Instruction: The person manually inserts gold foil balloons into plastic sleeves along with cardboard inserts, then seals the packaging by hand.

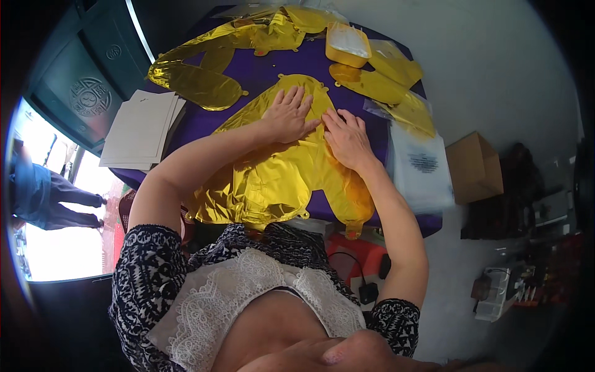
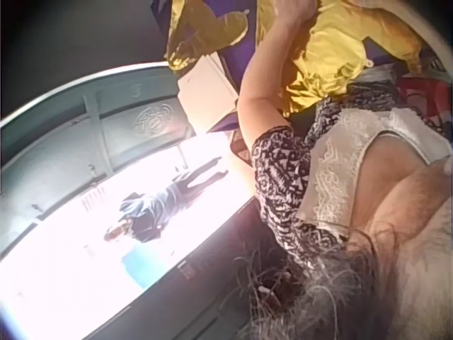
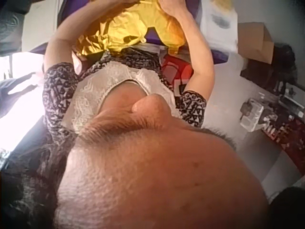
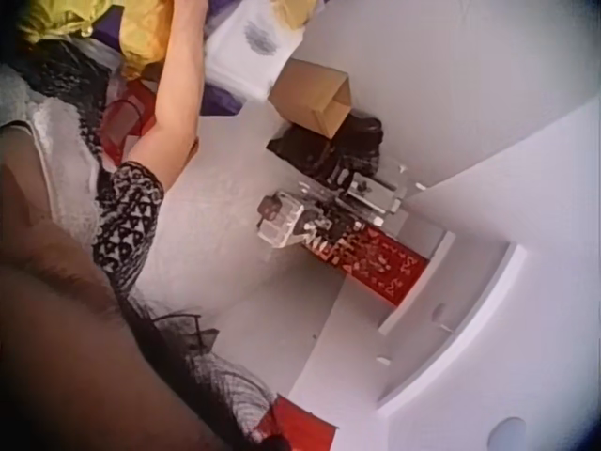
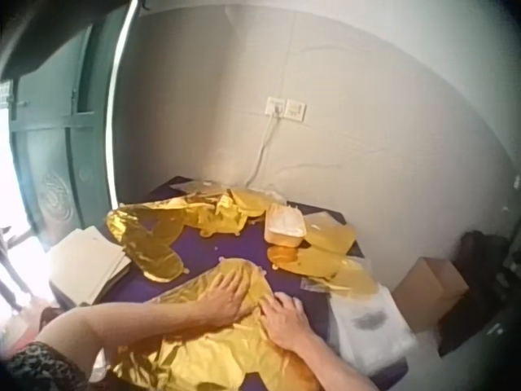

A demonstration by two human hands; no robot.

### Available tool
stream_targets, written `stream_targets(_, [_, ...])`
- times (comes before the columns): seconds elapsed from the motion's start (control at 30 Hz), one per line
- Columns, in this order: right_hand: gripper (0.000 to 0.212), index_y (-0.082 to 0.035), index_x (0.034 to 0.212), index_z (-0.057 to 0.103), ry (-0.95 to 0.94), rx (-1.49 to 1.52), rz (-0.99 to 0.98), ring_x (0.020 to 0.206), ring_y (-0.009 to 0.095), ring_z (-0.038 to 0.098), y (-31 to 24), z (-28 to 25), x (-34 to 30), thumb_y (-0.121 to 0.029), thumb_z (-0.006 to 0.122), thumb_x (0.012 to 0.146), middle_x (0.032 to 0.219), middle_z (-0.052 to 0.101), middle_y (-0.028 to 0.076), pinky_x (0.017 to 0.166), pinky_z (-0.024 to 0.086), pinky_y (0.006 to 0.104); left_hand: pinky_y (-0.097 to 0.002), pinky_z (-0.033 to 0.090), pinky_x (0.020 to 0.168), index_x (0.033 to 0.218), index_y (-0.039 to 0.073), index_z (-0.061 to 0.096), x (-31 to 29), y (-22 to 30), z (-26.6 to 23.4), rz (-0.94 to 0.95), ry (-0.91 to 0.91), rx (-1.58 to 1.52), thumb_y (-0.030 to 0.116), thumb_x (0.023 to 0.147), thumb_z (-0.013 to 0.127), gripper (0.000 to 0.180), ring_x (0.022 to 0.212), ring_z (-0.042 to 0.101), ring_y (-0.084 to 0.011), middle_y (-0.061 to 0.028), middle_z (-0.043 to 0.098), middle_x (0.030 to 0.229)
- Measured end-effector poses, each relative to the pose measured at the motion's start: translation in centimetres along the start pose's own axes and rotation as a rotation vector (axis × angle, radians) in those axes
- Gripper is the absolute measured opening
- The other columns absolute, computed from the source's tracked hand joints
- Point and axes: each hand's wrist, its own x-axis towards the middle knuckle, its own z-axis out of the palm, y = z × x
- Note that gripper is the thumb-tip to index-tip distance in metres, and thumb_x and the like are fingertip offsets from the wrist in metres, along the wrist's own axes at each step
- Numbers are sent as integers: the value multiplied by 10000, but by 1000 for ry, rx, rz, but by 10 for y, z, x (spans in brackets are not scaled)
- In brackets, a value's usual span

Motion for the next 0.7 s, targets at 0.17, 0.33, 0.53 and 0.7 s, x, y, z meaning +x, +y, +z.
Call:
stream_targets(0.17, [450, -40, 1389, 521, -27, -11, 7, 1369, 299, 409, 0, -1, 0, -215, 541, 974, 1501, 473, 99, 1116, 305, 465, -538, 165, 1208, 1511, 4, 351, -5, 2, 1, 43, 39, 38, 581, 1032, 296, 752, 1483, 242, -422, -267, 303, 1572])
stream_targets(0.33, [447, -41, 1393, 526, -26, 14, 12, 1372, 299, 409, -2, -1, 1, -208, 537, 978, 1491, 485, 115, 1118, 303, 459, -563, 190, 1195, 1515, 23, 351, -10, 10, -5, 76, 29, 28, 587, 1024, 312, 749, 1476, 258, -425, -263, 310, 1570])
stream_targets(0.53, [477, -37, 1415, 515, -23, 214, 43, 1360, 331, 428, 10, 0, 5, -230, 534, 979, 1488, 490, 142, 1119, 315, 470, -595, 193, 1178, 1523, 19, 346, -3, 5, -2, 41, 15, 12, 607, 1002, 342, 786, 1483, 252, -420, -272, 312, 1568])
stream_targets(0.7, [457, -35, 1393, 546, 104, 284, 130, 1382, 363, 409, 27, -15, -1, -245, 517, 988, 1488, 487, 182, 1136, 312, 467, -594, 209, 1174, 1516, 18, 353, -1, 7, -1, 39, 34, 36, 607, 1003, 350, 781, 1472, 273, -418, -263, 317, 1566])
